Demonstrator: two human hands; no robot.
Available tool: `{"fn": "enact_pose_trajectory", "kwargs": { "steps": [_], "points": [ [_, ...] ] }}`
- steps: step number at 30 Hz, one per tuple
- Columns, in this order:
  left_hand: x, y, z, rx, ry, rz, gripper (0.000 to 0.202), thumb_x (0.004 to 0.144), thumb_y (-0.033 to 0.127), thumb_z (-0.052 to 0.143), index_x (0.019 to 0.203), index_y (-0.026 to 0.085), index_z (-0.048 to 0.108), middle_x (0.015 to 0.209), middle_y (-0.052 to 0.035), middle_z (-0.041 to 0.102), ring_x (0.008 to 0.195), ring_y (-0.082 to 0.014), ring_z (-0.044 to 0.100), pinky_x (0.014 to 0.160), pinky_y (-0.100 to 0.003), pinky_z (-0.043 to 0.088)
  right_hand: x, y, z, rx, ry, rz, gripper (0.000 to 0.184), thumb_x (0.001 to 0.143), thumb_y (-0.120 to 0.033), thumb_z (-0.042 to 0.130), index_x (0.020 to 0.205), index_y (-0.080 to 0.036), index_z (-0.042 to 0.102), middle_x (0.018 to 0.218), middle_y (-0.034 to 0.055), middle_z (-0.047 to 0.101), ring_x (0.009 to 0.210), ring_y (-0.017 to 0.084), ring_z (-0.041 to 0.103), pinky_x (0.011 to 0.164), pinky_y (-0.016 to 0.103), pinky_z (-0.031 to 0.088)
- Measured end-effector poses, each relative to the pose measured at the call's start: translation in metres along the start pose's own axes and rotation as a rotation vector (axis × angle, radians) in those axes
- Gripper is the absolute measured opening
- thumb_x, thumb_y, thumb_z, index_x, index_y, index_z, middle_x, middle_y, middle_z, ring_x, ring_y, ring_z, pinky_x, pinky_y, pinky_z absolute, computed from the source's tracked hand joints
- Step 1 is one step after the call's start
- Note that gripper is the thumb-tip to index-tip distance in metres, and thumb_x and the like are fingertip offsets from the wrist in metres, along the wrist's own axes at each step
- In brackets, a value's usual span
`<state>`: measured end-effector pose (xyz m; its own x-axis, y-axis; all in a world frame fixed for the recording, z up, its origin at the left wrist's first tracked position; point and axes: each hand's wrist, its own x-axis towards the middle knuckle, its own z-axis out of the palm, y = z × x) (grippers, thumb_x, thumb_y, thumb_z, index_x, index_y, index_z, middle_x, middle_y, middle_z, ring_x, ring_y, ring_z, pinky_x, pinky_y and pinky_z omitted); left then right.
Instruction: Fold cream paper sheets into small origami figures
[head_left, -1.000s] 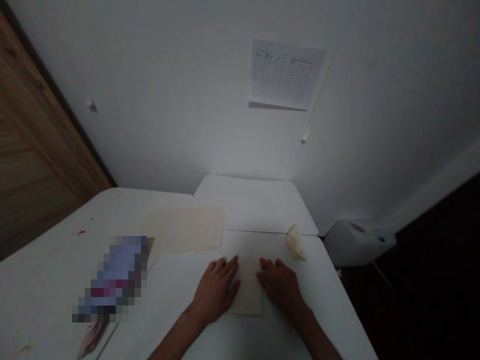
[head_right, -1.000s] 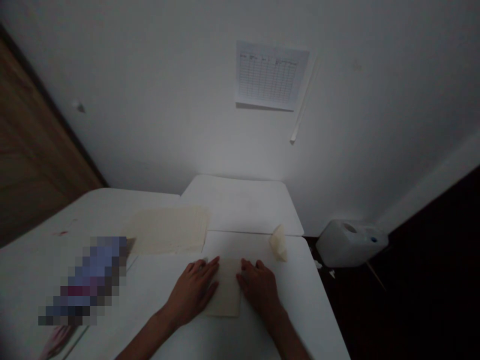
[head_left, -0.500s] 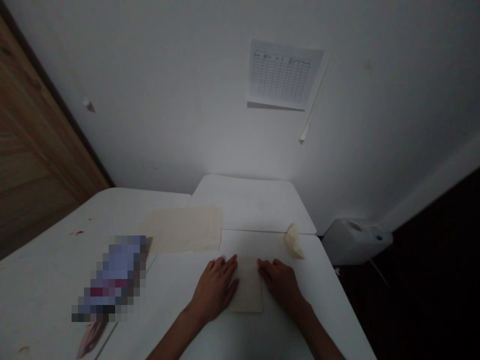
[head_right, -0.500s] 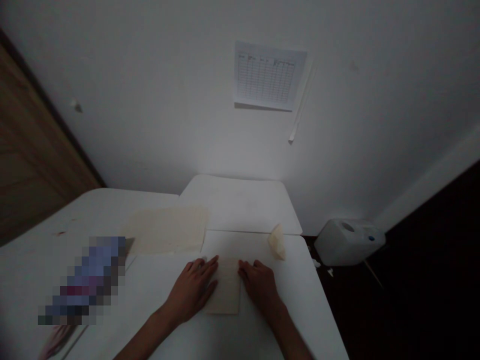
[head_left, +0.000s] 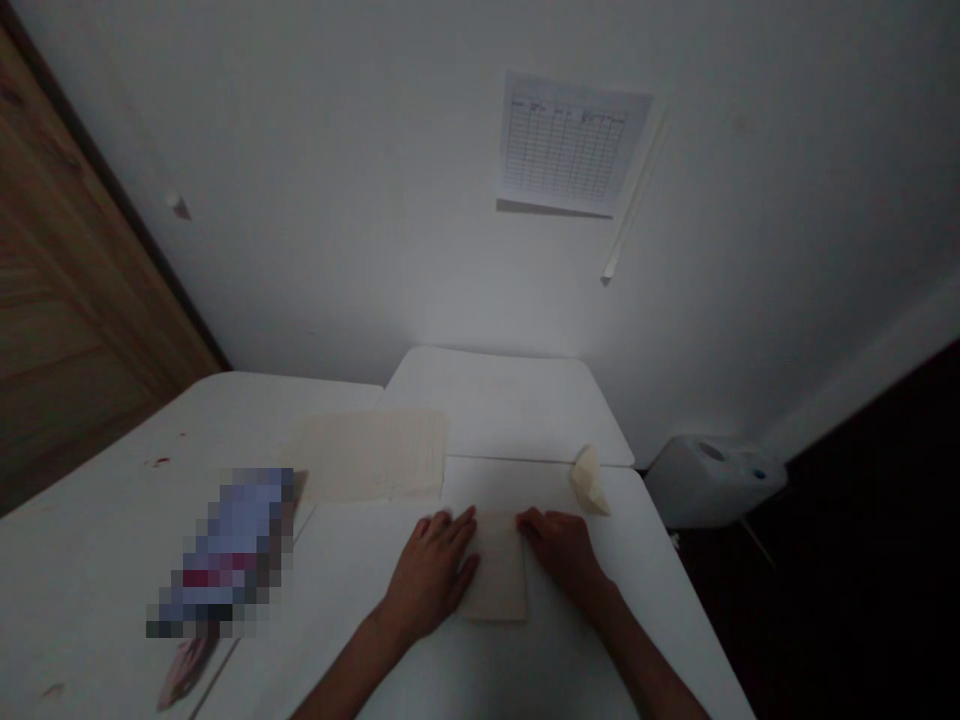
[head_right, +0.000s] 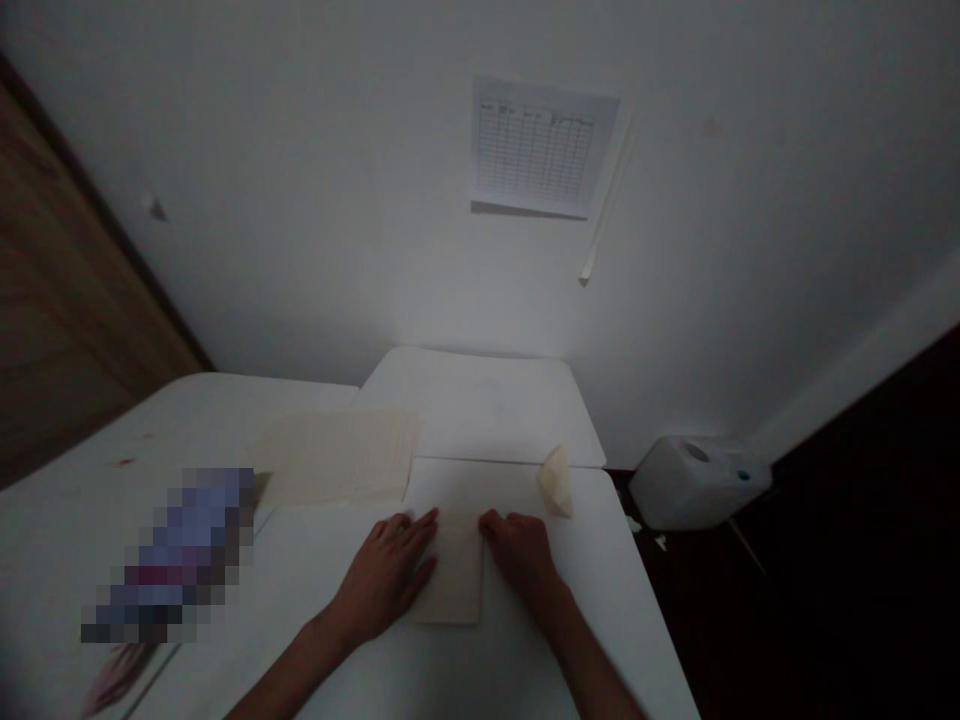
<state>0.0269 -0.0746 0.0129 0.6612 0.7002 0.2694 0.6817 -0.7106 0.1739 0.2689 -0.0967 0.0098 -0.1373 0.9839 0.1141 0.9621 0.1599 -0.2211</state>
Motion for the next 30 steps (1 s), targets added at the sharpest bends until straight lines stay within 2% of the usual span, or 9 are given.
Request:
{"fn": "enact_pose_trajectory", "kwargs": {
  "steps": [6, 14, 19, 22, 27, 30],
  "points": [
    [-0.001, -0.001, -0.002, -0.028, -0.004, 0.008, 0.037, 0.094, 0.032, 0.046, 0.129, 0.021, 0.052, 0.142, -0.0044, 0.048, 0.113, -0.0292, 0.046, 0.095, -0.046, 0.037, -0.007, 0.003, -0.013, 0.066, -0.062, -0.036, 0.026, 0.092, -0.041, 0.054, 0.114, -0.028, 0.059, 0.096, 0.0028, 0.073, 0.085, 0.02, 0.069, 0.076, 0.025, 0.044],
    [-0.002, -0.005, -0.005, -0.052, -0.006, 0.032, 0.04, 0.094, 0.033, 0.046, 0.133, 0.022, 0.049, 0.143, -0.0048, 0.046, 0.114, -0.0284, 0.047, 0.096, -0.046, 0.037, -0.017, 0.005, -0.036, 0.169, -0.208, -0.073, 0.066, 0.076, -0.051, 0.069, 0.132, -0.028, 0.046, 0.115, 0.0072, 0.067, 0.103, 0.027, 0.063, 0.089, 0.034, 0.042],
    [-0.005, -0.008, -0.007, -0.052, -0.01, 0.052, 0.044, 0.095, 0.037, 0.044, 0.138, 0.025, 0.045, 0.147, -0.0037, 0.042, 0.119, -0.0282, 0.045, 0.098, -0.046, 0.036, -0.022, 0.003, -0.045, 0.174, -0.269, -0.096, 0.091, 0.065, -0.06, 0.074, 0.141, -0.025, 0.037, 0.117, 0.0111, 0.064, 0.104, 0.031, 0.06, 0.089, 0.039, 0.041],
    [-0.005, -0.009, -0.009, -0.063, -0.006, 0.054, 0.045, 0.095, 0.037, 0.045, 0.139, 0.027, 0.043, 0.146, -0.0039, 0.043, 0.118, -0.0275, 0.047, 0.097, -0.046, 0.037, -0.025, 0.002, -0.048, 0.179, -0.299, -0.111, 0.107, 0.057, -0.061, 0.078, 0.145, -0.026, 0.03, 0.128, 0.0127, 0.057, 0.11, 0.033, 0.056, 0.091, 0.041, 0.04],
    [-0.005, -0.009, -0.009, -0.058, -0.014, 0.037, 0.044, 0.093, 0.04, 0.048, 0.135, 0.025, 0.048, 0.147, -0.0065, 0.041, 0.121, -0.0294, 0.045, 0.099, -0.048, 0.037, -0.027, 0.0, -0.048, 0.185, -0.333, -0.1, 0.119, 0.051, -0.063, 0.08, 0.148, -0.025, 0.023, 0.133, 0.0147, 0.053, 0.115, 0.035, 0.053, 0.094, 0.044, 0.038],
    [-0.004, -0.002, -0.005, -0.046, 0.021, 0.014, 0.044, 0.094, 0.041, 0.047, 0.133, 0.022, 0.049, 0.149, -0.0092, 0.037, 0.127, -0.0305, 0.041, 0.103, -0.049, 0.035, -0.026, -0.002, -0.048, 0.202, -0.33, -0.1, 0.12, 0.05, -0.06, 0.082, 0.148, -0.025, 0.022, 0.133, 0.0144, 0.053, 0.115, 0.035, 0.052, 0.094, 0.043, 0.038]
  ]
}}
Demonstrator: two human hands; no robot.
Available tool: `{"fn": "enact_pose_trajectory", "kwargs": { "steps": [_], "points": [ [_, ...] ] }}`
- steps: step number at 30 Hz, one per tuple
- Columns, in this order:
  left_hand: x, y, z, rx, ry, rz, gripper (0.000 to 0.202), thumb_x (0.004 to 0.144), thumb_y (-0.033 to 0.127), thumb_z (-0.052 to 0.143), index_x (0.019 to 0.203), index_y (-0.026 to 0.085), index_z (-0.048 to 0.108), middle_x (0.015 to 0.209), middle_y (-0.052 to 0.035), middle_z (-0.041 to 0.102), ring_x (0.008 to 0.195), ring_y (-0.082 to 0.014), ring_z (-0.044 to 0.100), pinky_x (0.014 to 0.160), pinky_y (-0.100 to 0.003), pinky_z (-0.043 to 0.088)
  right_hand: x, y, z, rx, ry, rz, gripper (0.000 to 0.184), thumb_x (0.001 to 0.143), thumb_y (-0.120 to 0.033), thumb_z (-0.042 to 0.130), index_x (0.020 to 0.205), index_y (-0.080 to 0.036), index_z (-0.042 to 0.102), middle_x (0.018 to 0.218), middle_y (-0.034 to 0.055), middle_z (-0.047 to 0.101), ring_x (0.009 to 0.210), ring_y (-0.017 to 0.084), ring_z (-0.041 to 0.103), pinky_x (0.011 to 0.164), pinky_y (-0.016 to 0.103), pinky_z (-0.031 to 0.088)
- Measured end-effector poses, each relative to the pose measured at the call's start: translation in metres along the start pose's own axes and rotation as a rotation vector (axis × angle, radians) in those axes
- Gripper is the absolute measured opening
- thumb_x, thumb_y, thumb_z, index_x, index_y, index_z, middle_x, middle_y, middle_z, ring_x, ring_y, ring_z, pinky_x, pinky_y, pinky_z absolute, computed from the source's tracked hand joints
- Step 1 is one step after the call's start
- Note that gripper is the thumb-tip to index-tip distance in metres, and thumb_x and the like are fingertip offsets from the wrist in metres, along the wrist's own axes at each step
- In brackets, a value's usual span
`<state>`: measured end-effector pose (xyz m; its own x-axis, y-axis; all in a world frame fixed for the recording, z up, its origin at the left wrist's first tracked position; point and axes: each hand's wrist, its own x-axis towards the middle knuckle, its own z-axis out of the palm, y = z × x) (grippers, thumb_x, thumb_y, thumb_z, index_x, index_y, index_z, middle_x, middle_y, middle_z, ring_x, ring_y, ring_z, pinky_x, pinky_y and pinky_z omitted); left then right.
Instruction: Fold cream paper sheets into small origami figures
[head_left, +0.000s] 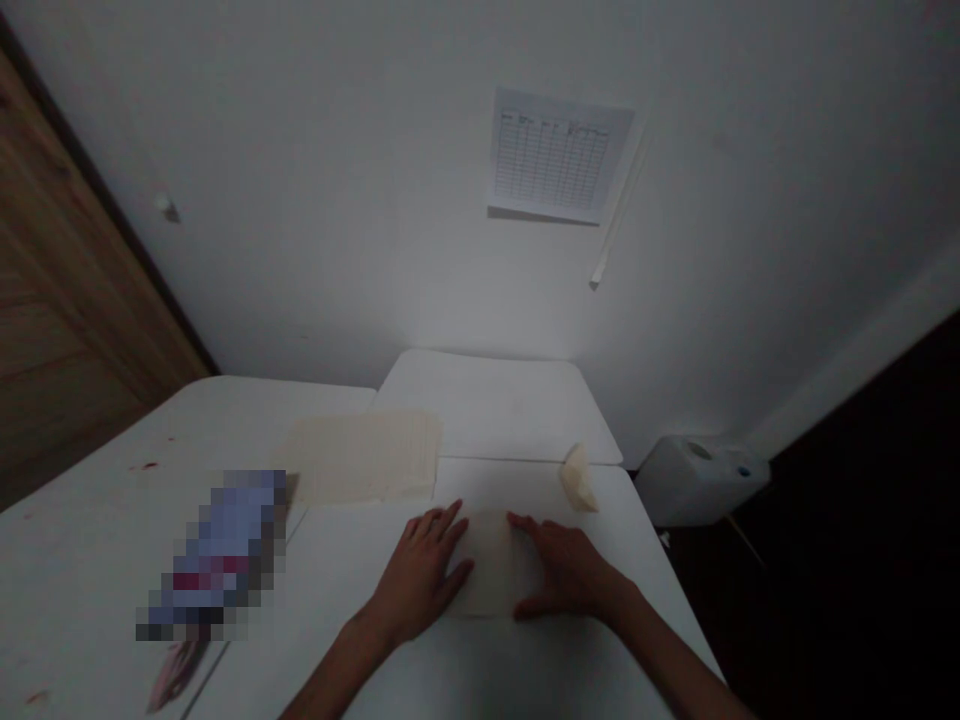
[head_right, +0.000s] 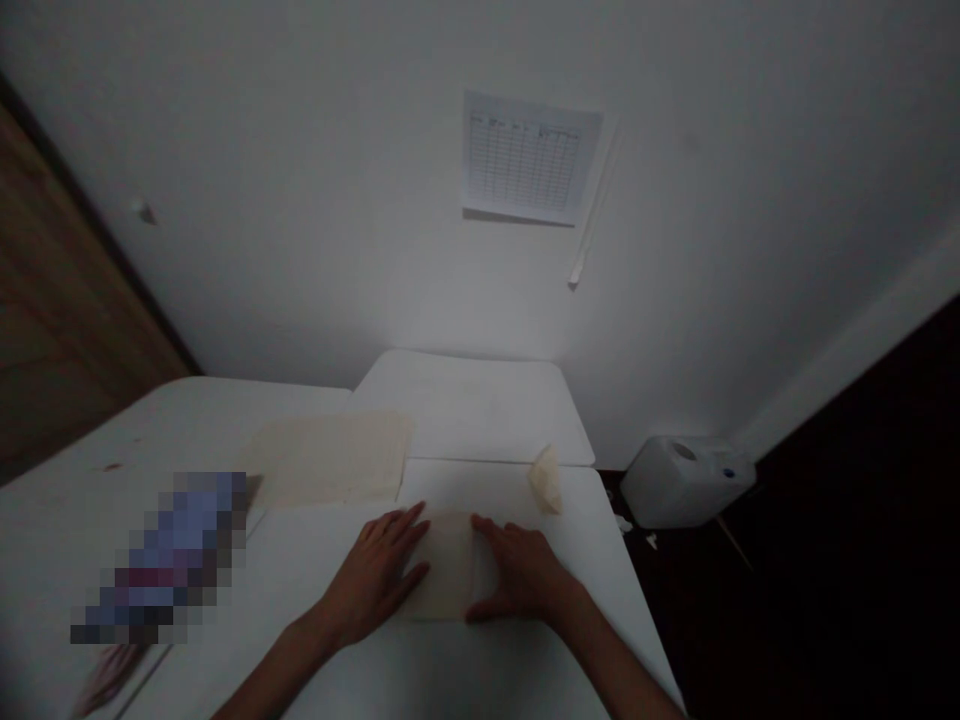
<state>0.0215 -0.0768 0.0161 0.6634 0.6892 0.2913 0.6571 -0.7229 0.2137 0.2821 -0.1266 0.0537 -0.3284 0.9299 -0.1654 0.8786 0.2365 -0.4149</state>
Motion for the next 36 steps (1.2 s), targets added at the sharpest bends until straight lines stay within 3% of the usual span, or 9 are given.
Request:
{"fn": "enact_pose_trajectory", "kwargs": {
  "steps": [8, 13, 19, 24, 29, 36],
  "points": [
    [0.019, 0.035, 0.03, 0.065, -0.006, 0.071, 0.052, 0.097, 0.036, 0.036, 0.144, 0.014, 0.034, 0.152, -0.0133, 0.03, 0.14, -0.0267, 0.026, 0.113, -0.046, 0.024, 0.0, 0.0, 0.001, 0.036, 0.011, 0.027, 0.117, 0.048, -0.06, 0.082, 0.146, -0.025, 0.027, 0.13, 0.013, 0.055, 0.112, 0.033, 0.055, 0.094, 0.041, 0.039],
    [0.016, 0.032, 0.037, 0.1, -0.049, 0.074, 0.06, 0.098, 0.045, 0.031, 0.149, 0.013, 0.023, 0.153, -0.0135, 0.026, 0.142, -0.027, 0.022, 0.114, -0.048, 0.02, 0.001, 0.001, 0.003, 0.011, 0.018, 0.026, 0.118, 0.049, -0.061, 0.082, 0.146, -0.025, 0.027, 0.127, 0.0129, 0.057, 0.11, 0.034, 0.056, 0.092, 0.042, 0.04],
    [0.0, 0.02, 0.027, 0.144, -0.009, 0.05, 0.065, 0.097, 0.049, 0.032, 0.151, 0.015, 0.016, 0.154, -0.0119, 0.026, 0.141, -0.0271, 0.024, 0.114, -0.048, 0.02, 0.001, 0.0, 0.003, 0.017, 0.015, 0.045, 0.12, 0.046, -0.062, 0.082, 0.146, -0.027, 0.026, 0.124, 0.0119, 0.059, 0.109, 0.033, 0.057, 0.09, 0.041, 0.04],
    [-0.011, 0.012, 0.018, 0.182, 0.01, 0.024, 0.065, 0.097, 0.048, 0.035, 0.15, 0.014, 0.02, 0.152, -0.0124, 0.03, 0.14, -0.0278, 0.026, 0.113, -0.048, 0.022, 0.001, 0.0, 0.003, 0.028, 0.011, 0.056, 0.119, 0.046, -0.062, 0.082, 0.146, -0.027, 0.027, 0.125, 0.0125, 0.059, 0.109, 0.034, 0.057, 0.091, 0.042, 0.039],
    [-0.016, 0.009, 0.021, 0.179, 0.043, -0.012, 0.059, 0.097, 0.043, 0.035, 0.148, 0.016, 0.026, 0.151, -0.0113, 0.034, 0.14, -0.0274, 0.028, 0.112, -0.048, 0.025, 0.002, 0.0, 0.004, 0.029, 0.021, 0.055, 0.12, 0.045, -0.058, 0.085, 0.145, -0.028, 0.028, 0.125, 0.0118, 0.059, 0.109, 0.033, 0.057, 0.091, 0.041, 0.04],
    [0.004, 0.004, 0.026, 0.041, 0.115, -0.111, 0.042, 0.096, 0.032, 0.04, 0.135, 0.016, 0.045, 0.142, -0.0137, 0.046, 0.13, -0.0273, 0.043, 0.106, -0.047, 0.037, 0.003, 0.003, 0.005, 0.042, 0.012, 0.049, 0.121, 0.045, -0.059, 0.084, 0.146, -0.027, 0.027, 0.128, 0.0122, 0.057, 0.112, 0.033, 0.055, 0.094, 0.041, 0.039]
  ]
}}
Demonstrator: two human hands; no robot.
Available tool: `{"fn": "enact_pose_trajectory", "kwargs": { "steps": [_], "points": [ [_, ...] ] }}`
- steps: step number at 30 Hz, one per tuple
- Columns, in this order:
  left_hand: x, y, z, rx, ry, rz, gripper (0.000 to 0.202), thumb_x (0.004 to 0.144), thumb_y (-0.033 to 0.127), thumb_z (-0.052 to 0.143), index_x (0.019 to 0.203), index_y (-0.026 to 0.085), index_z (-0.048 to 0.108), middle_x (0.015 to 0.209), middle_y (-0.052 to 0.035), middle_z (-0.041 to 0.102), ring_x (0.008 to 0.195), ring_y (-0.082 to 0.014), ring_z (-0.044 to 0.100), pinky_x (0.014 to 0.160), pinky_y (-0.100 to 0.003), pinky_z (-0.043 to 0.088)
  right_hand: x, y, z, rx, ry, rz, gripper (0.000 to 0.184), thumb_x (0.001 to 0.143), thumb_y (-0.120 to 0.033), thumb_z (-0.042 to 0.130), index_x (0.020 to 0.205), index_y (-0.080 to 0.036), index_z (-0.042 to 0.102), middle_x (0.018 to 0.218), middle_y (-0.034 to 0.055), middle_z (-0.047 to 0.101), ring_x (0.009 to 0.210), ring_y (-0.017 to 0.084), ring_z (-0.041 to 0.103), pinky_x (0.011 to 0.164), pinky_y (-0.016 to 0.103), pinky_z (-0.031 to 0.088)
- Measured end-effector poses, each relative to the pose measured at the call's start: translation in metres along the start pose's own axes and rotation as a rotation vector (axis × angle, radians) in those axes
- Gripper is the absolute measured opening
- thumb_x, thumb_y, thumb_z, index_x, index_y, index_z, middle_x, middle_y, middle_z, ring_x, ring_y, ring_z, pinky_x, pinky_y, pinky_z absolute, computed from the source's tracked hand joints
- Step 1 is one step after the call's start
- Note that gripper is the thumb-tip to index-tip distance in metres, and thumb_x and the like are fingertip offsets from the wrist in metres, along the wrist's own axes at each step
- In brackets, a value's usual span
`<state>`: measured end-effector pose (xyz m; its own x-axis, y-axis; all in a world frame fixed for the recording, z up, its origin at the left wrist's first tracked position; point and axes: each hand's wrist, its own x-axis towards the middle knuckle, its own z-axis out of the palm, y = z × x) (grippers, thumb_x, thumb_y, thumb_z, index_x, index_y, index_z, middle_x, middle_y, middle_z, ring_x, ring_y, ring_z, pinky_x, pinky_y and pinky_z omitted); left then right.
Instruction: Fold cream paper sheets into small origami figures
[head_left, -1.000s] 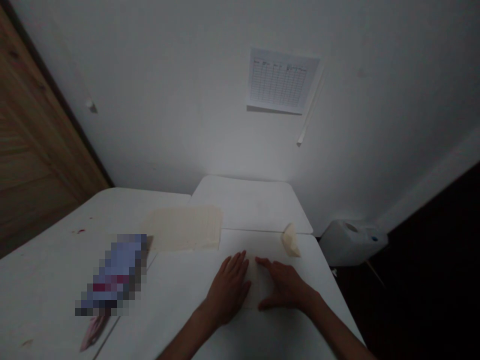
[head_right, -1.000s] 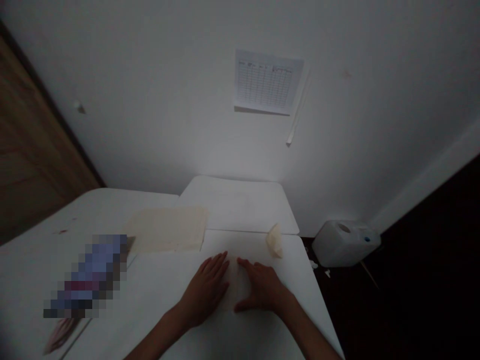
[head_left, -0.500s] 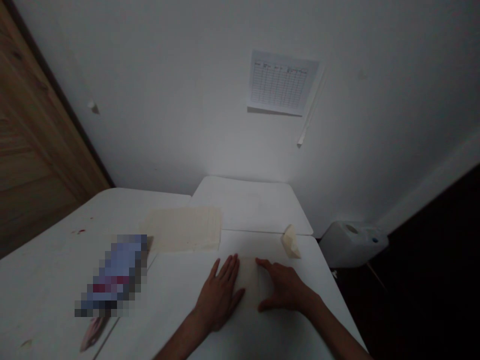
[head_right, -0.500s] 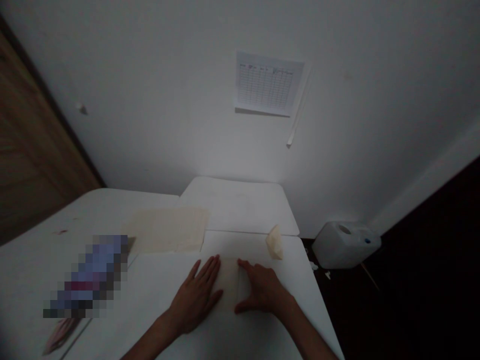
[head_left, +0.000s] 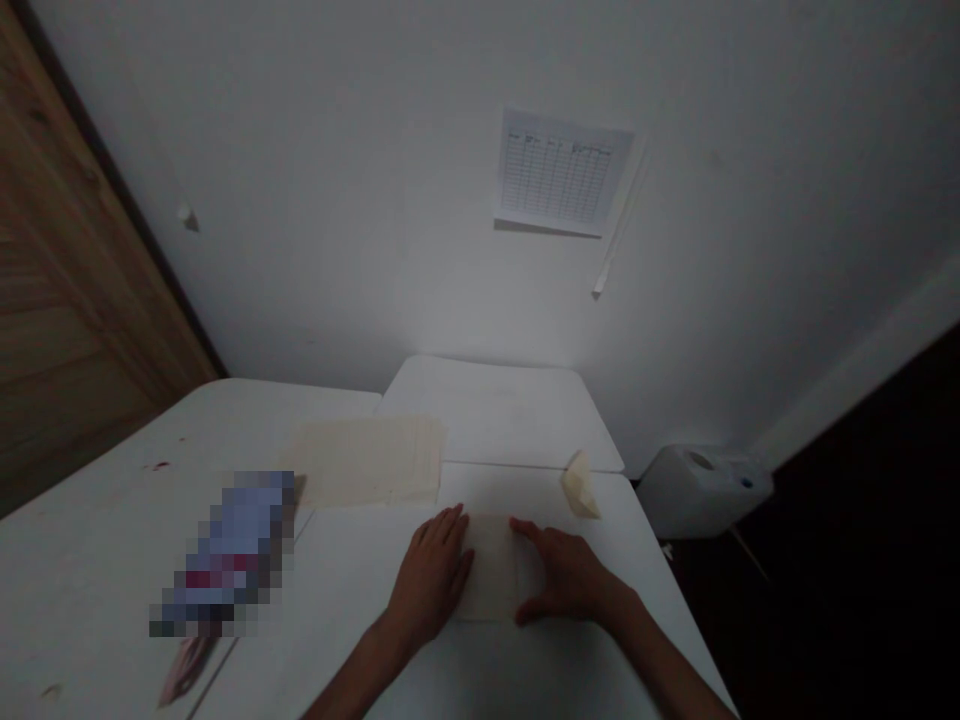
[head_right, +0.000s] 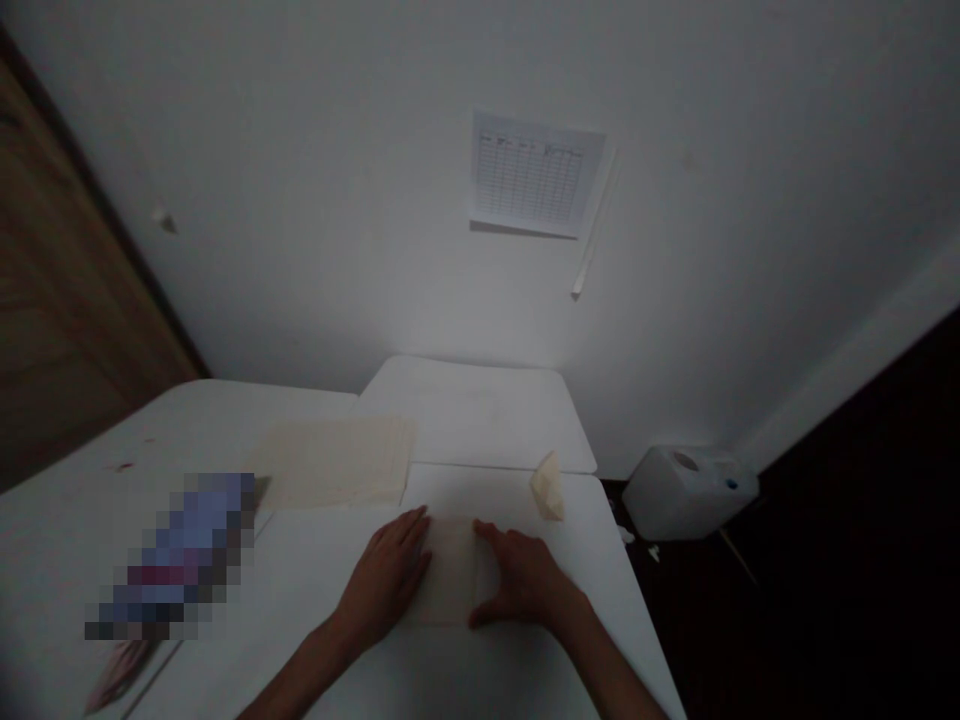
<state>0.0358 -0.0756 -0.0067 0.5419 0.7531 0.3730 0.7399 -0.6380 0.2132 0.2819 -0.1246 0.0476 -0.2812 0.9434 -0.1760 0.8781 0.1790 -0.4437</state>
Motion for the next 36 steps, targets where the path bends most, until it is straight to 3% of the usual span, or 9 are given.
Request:
{"fn": "enact_pose_trajectory", "kwargs": {
  "steps": [4, 8, 14, 20, 23, 27, 30, 36],
  "points": [
    [0.015, -0.001, -0.002, -0.073, -0.061, 0.126, 0.041, 0.094, 0.028, 0.045, 0.134, 0.018, 0.047, 0.145, -0.0108, 0.043, 0.132, -0.0259, 0.041, 0.107, -0.045, 0.036, 0.0, 0.002, 0.001, 0.003, -0.005, -0.01, 0.121, 0.046, -0.059, 0.084, 0.147, -0.027, 0.026, 0.13, 0.0123, 0.055, 0.114, 0.033, 0.054, 0.096, 0.042, 0.038],
    [0.015, -0.002, -0.006, -0.065, -0.157, 0.224, 0.048, 0.094, 0.033, 0.044, 0.14, 0.02, 0.04, 0.149, -0.0088, 0.038, 0.136, -0.0249, 0.035, 0.111, -0.046, 0.029, 0.001, 0.002, 0.002, -0.003, -0.01, -0.014, 0.122, 0.047, -0.057, 0.084, 0.148, -0.028, 0.023, 0.136, 0.012, 0.051, 0.119, 0.033, 0.051, 0.1, 0.043, 0.035],
    [0.009, -0.009, -0.01, -0.046, -0.196, 0.231, 0.06, 0.092, 0.049, 0.047, 0.145, 0.024, 0.033, 0.153, -0.0074, 0.03, 0.14, -0.0255, 0.028, 0.113, -0.047, 0.023, 0.002, 0.002, 0.002, 0.011, -0.032, 0.004, 0.123, 0.046, -0.055, 0.085, 0.149, -0.028, 0.022, 0.139, 0.0125, 0.048, 0.121, 0.033, 0.05, 0.101, 0.043, 0.035],
    [0.006, -0.012, -0.007, -0.066, -0.149, 0.179, 0.061, 0.089, 0.051, 0.052, 0.141, 0.022, 0.039, 0.151, -0.0093, 0.033, 0.138, -0.0273, 0.031, 0.112, -0.047, 0.026, 0.002, 0.005, 0.005, 0.064, 0.012, -0.059, 0.122, 0.045, -0.049, 0.087, 0.148, -0.028, 0.025, 0.147, 0.01, 0.04, 0.128, 0.031, 0.043, 0.105, 0.041, 0.031],
    [0.006, -0.011, -0.006, -0.078, -0.139, 0.171, 0.061, 0.087, 0.05, 0.055, 0.14, 0.021, 0.041, 0.151, -0.0098, 0.035, 0.137, -0.0285, 0.032, 0.112, -0.048, 0.027, 0.008, 0.007, 0.008, 0.121, 0.074, -0.058, 0.105, 0.057, -0.049, 0.082, 0.146, -0.026, 0.031, 0.142, 0.0105, 0.046, 0.123, 0.029, 0.048, 0.101, 0.039, 0.035],
    [0.005, -0.01, -0.008, -0.1, -0.13, 0.166, 0.061, 0.087, 0.049, 0.056, 0.139, 0.021, 0.041, 0.149, -0.0106, 0.037, 0.135, -0.0293, 0.034, 0.112, -0.049, 0.027, 0.021, 0.009, 0.012, 0.145, 0.195, 0.029, 0.074, 0.074, -0.041, 0.072, 0.14, -0.024, 0.042, 0.111, 0.0074, 0.065, 0.09, 0.022, 0.062, 0.085, 0.033, 0.043],
    [0.005, -0.009, -0.01, -0.128, -0.114, 0.149, 0.062, 0.085, 0.047, 0.059, 0.139, 0.021, 0.042, 0.146, -0.0105, 0.041, 0.133, -0.03, 0.037, 0.111, -0.05, 0.029, 0.031, 0.008, 0.015, 0.128, 0.236, 0.003, 0.068, 0.071, -0.031, 0.073, 0.133, -0.024, 0.048, 0.106, 0.0053, 0.066, 0.082, 0.019, 0.061, 0.082, 0.031, 0.043],
    [0.006, -0.005, -0.015, -0.18, -0.104, 0.126, 0.066, 0.081, 0.04, 0.064, 0.139, 0.019, 0.041, 0.141, -0.0122, 0.046, 0.129, -0.0309, 0.04, 0.109, -0.05, 0.031, 0.043, 0.004, 0.016, 0.179, 0.293, -0.084, 0.063, 0.065, -0.02, 0.074, 0.125, -0.024, 0.054, 0.116, 0.0045, 0.062, 0.083, 0.018, 0.06, 0.082, 0.03, 0.044]
  ]
}}
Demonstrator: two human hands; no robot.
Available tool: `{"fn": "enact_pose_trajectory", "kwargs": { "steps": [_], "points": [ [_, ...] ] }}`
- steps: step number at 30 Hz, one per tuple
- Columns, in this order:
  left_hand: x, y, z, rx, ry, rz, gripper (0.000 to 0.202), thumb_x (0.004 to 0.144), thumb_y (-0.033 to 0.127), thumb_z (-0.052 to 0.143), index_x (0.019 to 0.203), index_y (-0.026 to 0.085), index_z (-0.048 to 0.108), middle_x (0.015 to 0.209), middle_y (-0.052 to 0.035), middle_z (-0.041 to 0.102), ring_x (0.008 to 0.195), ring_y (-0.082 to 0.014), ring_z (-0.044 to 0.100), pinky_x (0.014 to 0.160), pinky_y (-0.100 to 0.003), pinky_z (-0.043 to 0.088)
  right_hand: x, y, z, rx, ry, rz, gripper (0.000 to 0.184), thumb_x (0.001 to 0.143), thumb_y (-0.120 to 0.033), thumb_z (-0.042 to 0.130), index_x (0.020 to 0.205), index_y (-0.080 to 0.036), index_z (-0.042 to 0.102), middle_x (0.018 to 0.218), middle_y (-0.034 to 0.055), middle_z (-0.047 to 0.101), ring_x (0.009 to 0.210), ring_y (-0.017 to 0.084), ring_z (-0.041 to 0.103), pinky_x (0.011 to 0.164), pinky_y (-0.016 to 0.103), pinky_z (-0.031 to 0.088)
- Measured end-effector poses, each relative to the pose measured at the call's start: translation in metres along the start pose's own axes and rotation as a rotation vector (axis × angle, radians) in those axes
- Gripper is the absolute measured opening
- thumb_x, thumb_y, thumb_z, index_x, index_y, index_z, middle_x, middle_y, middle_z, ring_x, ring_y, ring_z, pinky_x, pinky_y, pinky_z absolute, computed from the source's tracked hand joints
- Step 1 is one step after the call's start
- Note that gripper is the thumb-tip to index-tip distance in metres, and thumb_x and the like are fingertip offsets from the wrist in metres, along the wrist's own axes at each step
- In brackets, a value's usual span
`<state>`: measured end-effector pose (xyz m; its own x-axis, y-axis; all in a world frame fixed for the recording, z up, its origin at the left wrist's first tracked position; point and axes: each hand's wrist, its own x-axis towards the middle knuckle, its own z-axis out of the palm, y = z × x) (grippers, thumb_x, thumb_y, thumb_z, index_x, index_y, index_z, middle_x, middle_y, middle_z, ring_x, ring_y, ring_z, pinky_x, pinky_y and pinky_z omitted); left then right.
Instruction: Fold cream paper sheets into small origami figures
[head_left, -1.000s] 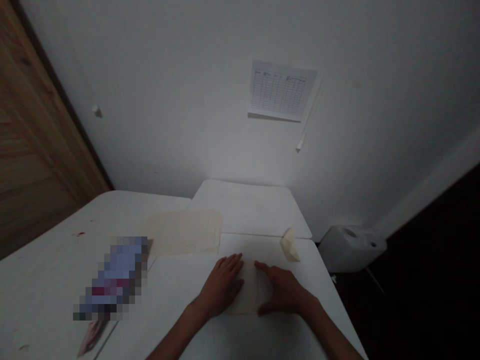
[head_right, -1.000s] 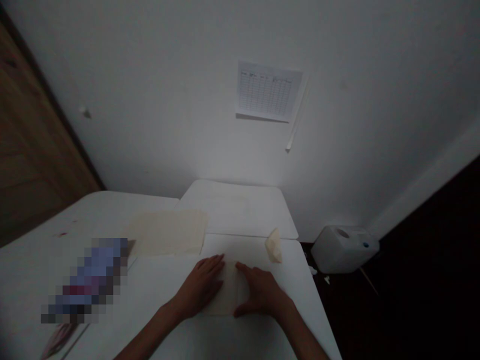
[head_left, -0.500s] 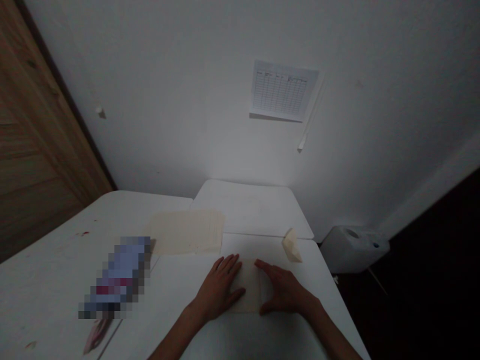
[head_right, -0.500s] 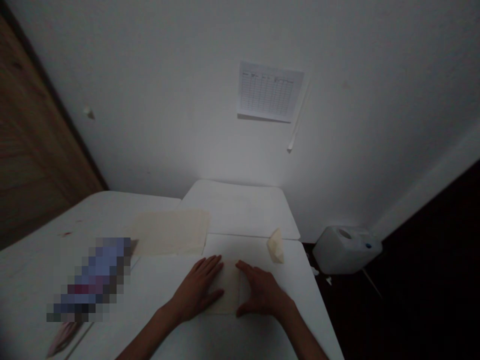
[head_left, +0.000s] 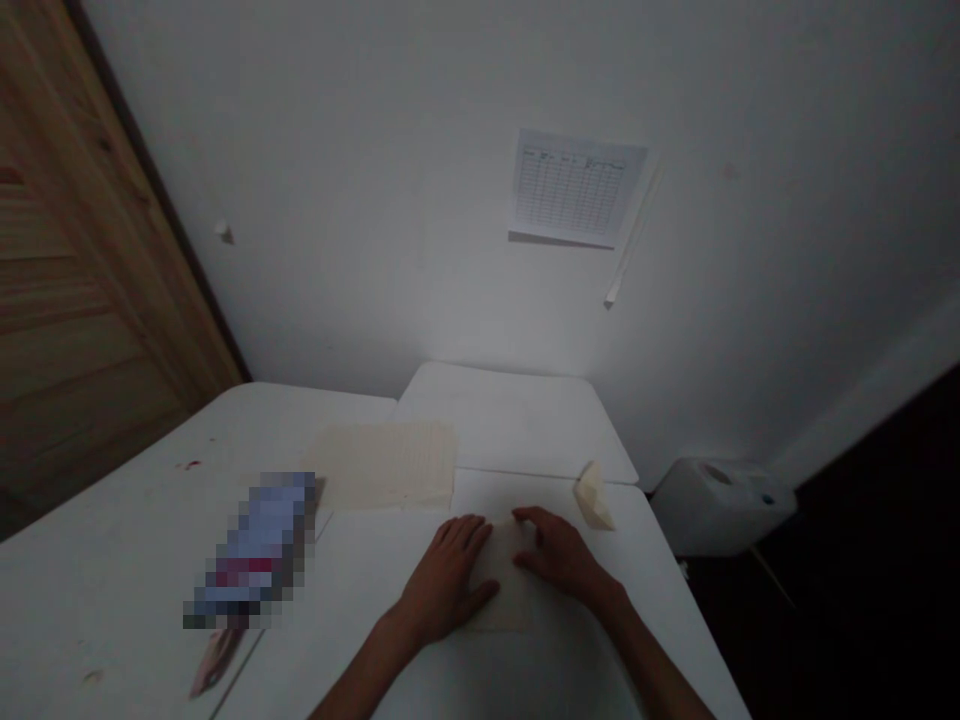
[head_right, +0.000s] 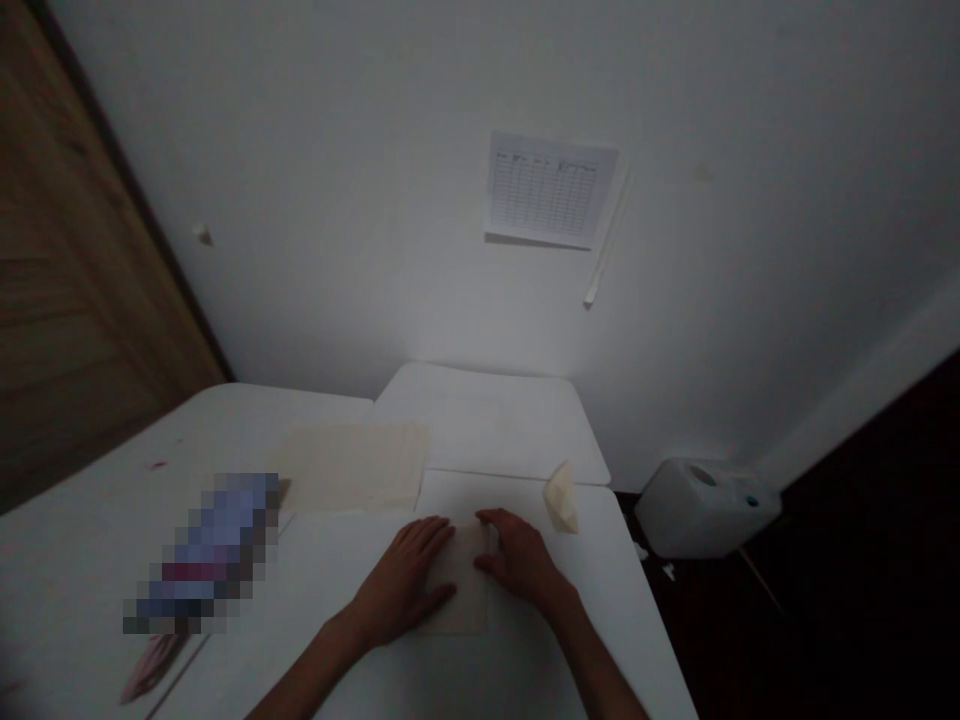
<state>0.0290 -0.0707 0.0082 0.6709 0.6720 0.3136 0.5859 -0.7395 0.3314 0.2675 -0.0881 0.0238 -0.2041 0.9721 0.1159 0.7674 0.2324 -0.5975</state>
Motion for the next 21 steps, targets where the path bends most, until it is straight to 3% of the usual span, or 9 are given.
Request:
{"fn": "enact_pose_trajectory", "kwargs": {
  "steps": [6, 11, 18, 21],
  "points": [
    [-0.001, 0.003, -0.001, -0.043, 0.025, -0.011, 0.067, 0.078, 0.034, 0.067, 0.138, 0.02, 0.041, 0.141, -0.0126, 0.046, 0.128, -0.031, 0.041, 0.108, -0.05, 0.033, 0.007, -0.002, -0.001, 0.064, 0.027, -0.054, 0.064, 0.062, -0.011, 0.072, 0.122, -0.025, 0.055, 0.11, 0.0037, 0.06, 0.093, 0.02, 0.057, 0.081, 0.029, 0.046],
    [-0.003, 0.0, 0.001, -0.097, 0.04, -0.041, 0.074, 0.076, 0.032, 0.069, 0.142, 0.022, 0.036, 0.144, -0.0117, 0.042, 0.13, -0.0312, 0.039, 0.109, -0.05, 0.033, 0.01, -0.002, 0.001, 0.074, 0.092, -0.066, 0.044, 0.071, -0.007, 0.062, 0.112, -0.022, 0.062, 0.094, 0.0026, 0.062, 0.089, 0.018, 0.058, 0.084, 0.03, 0.044],
    [-0.006, -0.007, 0.007, -0.279, 0.145, -0.104, 0.083, 0.076, 0.027, 0.069, 0.147, 0.024, 0.024, 0.142, -0.0123, 0.043, 0.128, -0.0291, 0.04, 0.106, -0.048, 0.036, 0.012, 0.001, 0.001, 0.242, 0.13, -0.034, 0.016, 0.079, -0.017, 0.059, 0.09, -0.02, 0.07, 0.079, 0.0022, 0.064, 0.071, 0.015, 0.06, 0.066, 0.025, 0.045],
    [-0.005, -0.012, 0.011, -0.403, 0.21, -0.187, 0.08, 0.078, 0.025, 0.065, 0.147, 0.023, 0.024, 0.136, -0.0114, 0.049, 0.118, -0.0249, 0.049, 0.102, -0.044, 0.04, 0.012, 0.002, -0.001, 0.333, 0.177, -0.005, 0.012, 0.079, -0.022, 0.062, 0.088, -0.02, 0.07, 0.079, 0.0024, 0.066, 0.072, 0.016, 0.061, 0.064, 0.025, 0.046]
  ]
}}
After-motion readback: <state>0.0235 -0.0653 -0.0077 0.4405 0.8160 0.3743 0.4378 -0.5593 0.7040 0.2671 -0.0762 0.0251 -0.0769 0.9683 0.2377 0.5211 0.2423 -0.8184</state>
